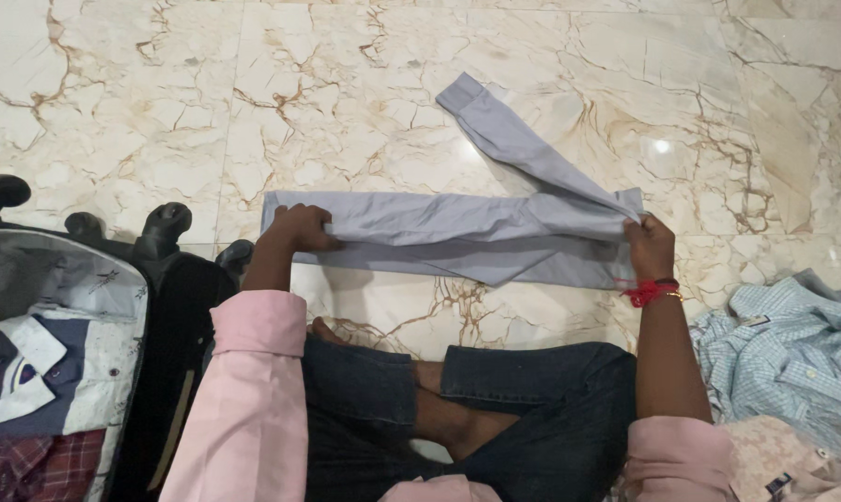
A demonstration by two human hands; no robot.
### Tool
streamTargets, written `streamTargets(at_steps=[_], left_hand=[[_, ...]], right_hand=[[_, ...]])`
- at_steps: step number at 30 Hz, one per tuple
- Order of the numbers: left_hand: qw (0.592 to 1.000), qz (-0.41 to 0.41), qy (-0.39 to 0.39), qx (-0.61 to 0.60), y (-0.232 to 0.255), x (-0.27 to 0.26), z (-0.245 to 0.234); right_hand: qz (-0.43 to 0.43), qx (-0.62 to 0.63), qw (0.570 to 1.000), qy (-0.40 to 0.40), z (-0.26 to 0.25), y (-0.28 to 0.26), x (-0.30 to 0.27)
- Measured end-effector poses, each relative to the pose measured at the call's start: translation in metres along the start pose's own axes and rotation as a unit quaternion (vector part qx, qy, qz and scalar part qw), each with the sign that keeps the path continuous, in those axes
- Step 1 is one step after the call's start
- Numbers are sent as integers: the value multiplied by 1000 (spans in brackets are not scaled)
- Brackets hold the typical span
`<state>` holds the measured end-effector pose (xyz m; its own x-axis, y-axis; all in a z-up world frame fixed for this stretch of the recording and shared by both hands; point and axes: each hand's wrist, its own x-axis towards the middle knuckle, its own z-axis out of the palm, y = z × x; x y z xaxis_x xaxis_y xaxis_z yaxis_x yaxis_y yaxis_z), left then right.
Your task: The person buttons and folds a shirt while sitting on the floor next to a suitcase.
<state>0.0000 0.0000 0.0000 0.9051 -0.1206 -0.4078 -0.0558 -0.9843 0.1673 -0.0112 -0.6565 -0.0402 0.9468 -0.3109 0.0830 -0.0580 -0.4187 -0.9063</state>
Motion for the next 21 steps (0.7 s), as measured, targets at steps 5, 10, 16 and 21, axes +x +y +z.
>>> streamTargets(at_steps=[5, 10, 16, 21], left_hand=[[997, -24, -75, 14, -4, 3, 11], [996, -42, -77, 11, -11, 9, 22], [964, -144, -200, 100, -12, 12, 40], [976, -146, -107, 122, -13, 12, 40]], right_hand=[[-15, -11, 999, -26, -14, 18, -20], [11, -36, 999, -26, -24, 33, -24], [-45, -333, 930, -149, -11, 30, -38], [156, -576, 774, -211, 32, -43, -60]])
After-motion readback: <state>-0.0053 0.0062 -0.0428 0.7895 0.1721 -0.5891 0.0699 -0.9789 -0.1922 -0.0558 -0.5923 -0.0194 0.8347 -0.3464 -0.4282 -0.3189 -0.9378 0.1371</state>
